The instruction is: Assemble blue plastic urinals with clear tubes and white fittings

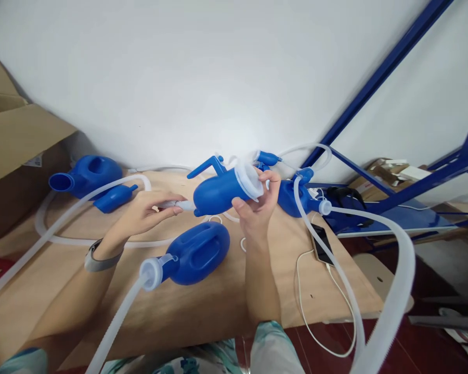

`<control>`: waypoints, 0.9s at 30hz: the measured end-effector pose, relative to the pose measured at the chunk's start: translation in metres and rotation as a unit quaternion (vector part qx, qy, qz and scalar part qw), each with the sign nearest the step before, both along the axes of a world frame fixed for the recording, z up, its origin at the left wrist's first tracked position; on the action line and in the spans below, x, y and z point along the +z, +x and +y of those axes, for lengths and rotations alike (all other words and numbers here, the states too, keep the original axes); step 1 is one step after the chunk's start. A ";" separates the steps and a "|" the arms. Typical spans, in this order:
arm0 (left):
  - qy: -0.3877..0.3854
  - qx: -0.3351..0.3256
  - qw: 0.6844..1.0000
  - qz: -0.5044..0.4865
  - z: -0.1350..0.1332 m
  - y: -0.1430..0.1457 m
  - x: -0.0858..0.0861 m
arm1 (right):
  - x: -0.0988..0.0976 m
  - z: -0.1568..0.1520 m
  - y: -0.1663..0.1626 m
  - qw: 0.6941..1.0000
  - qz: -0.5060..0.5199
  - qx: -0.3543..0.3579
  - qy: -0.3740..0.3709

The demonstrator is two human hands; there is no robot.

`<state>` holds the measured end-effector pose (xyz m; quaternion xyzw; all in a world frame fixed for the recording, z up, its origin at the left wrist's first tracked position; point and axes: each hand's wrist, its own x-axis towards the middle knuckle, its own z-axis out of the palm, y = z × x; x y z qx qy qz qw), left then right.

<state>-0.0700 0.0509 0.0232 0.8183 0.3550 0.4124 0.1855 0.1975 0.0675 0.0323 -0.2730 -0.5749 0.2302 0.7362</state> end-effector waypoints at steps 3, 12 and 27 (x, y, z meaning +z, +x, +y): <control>0.021 0.016 1.000 0.012 0.001 -0.007 0.001 | -0.004 0.005 -0.006 0.999 -0.006 -0.047 0.017; 0.045 0.029 0.997 0.052 0.000 -0.017 0.004 | -0.007 0.008 0.004 0.997 -0.061 -0.041 -0.039; -0.041 -0.021 0.999 -0.011 -0.014 0.004 0.006 | -0.004 -0.012 0.005 0.992 -0.098 0.057 0.056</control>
